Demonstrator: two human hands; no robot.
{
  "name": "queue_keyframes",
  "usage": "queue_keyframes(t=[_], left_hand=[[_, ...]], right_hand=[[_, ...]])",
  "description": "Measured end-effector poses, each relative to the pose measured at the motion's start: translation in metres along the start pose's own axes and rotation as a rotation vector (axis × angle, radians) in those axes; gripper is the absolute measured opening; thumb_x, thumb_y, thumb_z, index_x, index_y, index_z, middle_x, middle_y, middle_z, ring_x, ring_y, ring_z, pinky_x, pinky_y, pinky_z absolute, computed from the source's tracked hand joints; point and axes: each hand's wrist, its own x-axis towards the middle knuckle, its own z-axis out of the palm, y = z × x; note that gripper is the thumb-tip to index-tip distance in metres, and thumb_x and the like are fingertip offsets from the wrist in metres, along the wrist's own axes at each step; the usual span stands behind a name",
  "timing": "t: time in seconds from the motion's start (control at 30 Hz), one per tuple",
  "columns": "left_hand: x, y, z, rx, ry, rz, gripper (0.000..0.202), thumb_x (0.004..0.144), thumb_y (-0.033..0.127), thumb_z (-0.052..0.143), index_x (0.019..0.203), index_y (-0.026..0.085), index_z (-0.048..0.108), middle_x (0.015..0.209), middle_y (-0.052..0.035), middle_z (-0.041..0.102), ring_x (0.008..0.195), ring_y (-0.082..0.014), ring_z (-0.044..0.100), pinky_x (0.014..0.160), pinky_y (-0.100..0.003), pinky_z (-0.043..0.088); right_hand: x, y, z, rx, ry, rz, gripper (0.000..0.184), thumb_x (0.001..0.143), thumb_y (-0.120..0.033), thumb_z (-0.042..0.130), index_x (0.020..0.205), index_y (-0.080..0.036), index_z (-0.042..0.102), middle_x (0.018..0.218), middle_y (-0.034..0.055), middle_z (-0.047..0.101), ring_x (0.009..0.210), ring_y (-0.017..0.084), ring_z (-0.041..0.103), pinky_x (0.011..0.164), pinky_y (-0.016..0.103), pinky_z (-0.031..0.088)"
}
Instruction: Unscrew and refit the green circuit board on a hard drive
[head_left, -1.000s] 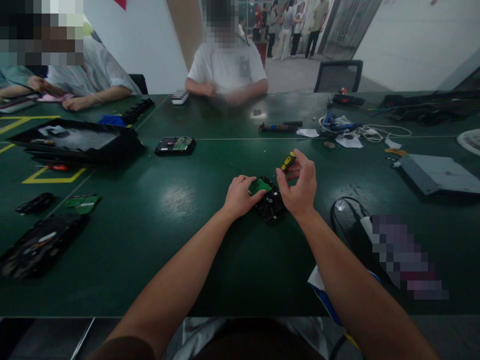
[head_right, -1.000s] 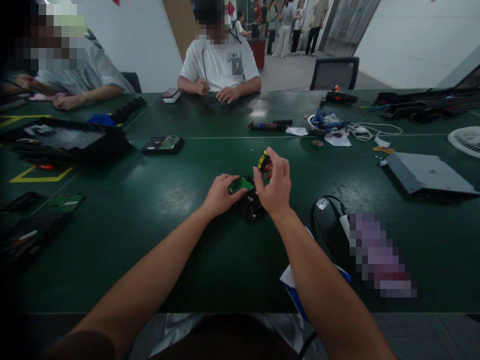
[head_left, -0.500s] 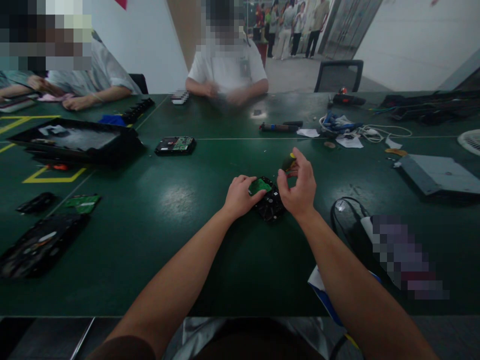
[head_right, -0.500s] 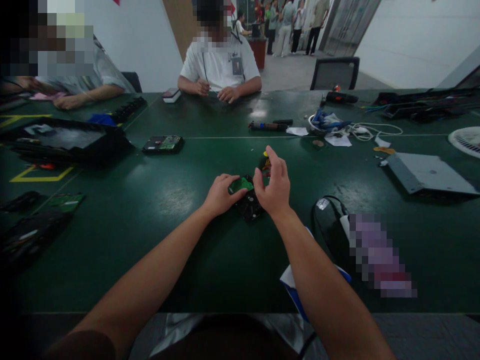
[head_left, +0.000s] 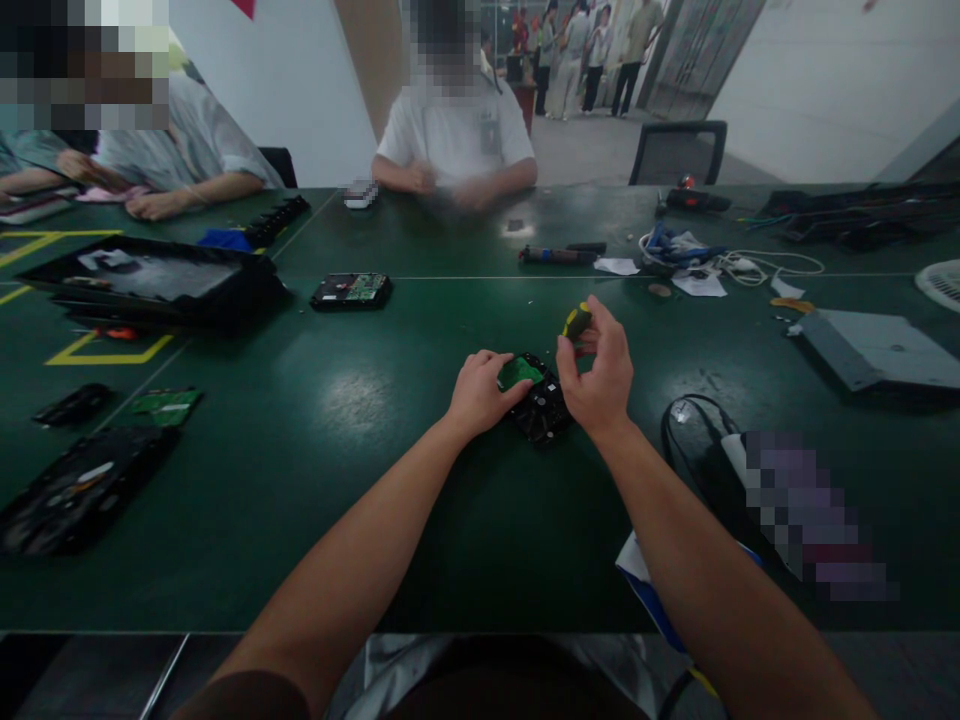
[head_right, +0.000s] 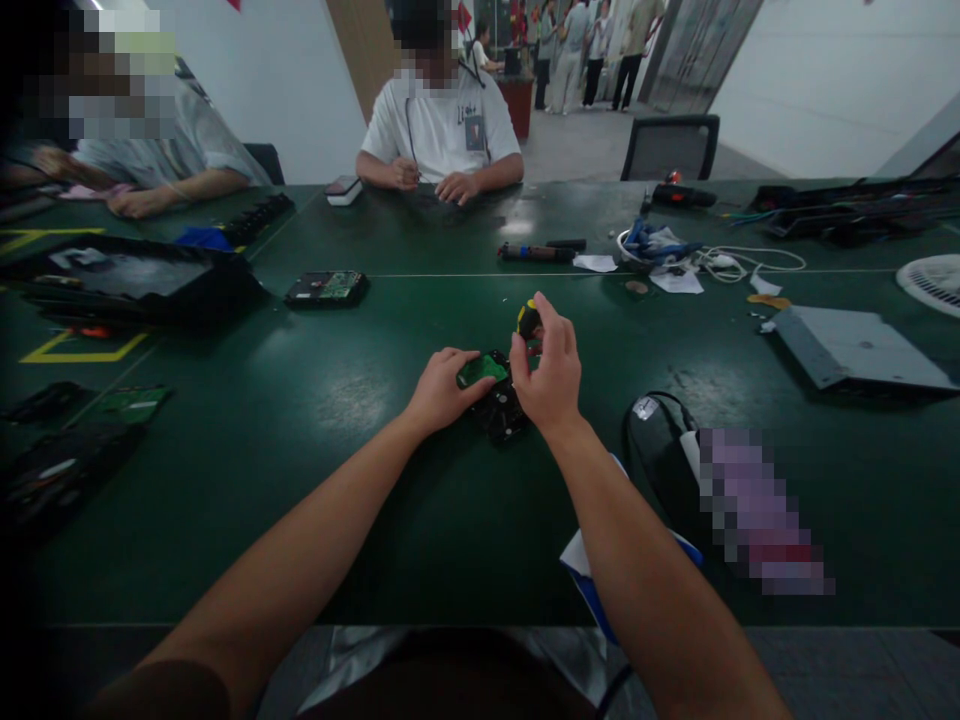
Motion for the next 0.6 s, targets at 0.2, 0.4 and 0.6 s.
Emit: queue_keyframes(t=[0.2, 0.4, 0.6], left_hand=[[-0.0004, 0.0, 0.0003, 0.001, 0.011, 0.011, 0.057, 0.092, 0.052, 0.071, 0.137, 0.015, 0.066, 0.122, -0.0136, 0.068, 0.117, -0.0304, 0.06, 0.104, -0.044, 0.05], [0.0002, 0.0005, 0.0, 0.001, 0.008, 0.01, 0.058, 0.092, 0.052, 0.071, 0.137, 0.015, 0.066, 0.121, -0.0139, 0.068, 0.116, -0.0305, 0.06, 0.103, -0.044, 0.051], [0.0002, 0.0002, -0.0001, -0.007, 0.001, 0.008, 0.06, 0.092, 0.052, 0.071, 0.138, 0.013, 0.066, 0.123, -0.0143, 0.067, 0.116, -0.0307, 0.06, 0.103, -0.045, 0.051]], right_hand=[[0.0003, 0.0016, 0.0003, -0.013, -0.001, -0.011, 0.062, 0.099, -0.036, 0.057, 0.157, -0.031, 0.036, 0.132, 0.0119, 0.059, 0.097, 0.024, 0.065, 0.078, 0.046, 0.066], [0.0006, 0.0016, 0.0002, -0.006, -0.01, -0.02, 0.064, 0.099, -0.034, 0.057, 0.158, -0.033, 0.034, 0.132, 0.0111, 0.059, 0.095, 0.024, 0.065, 0.075, 0.045, 0.065], [0.0021, -0.002, -0.0015, -0.023, 0.005, -0.022, 0.06, 0.098, -0.034, 0.06, 0.154, -0.032, 0.039, 0.121, 0.0094, 0.059, 0.09, 0.023, 0.06, 0.073, 0.045, 0.063]])
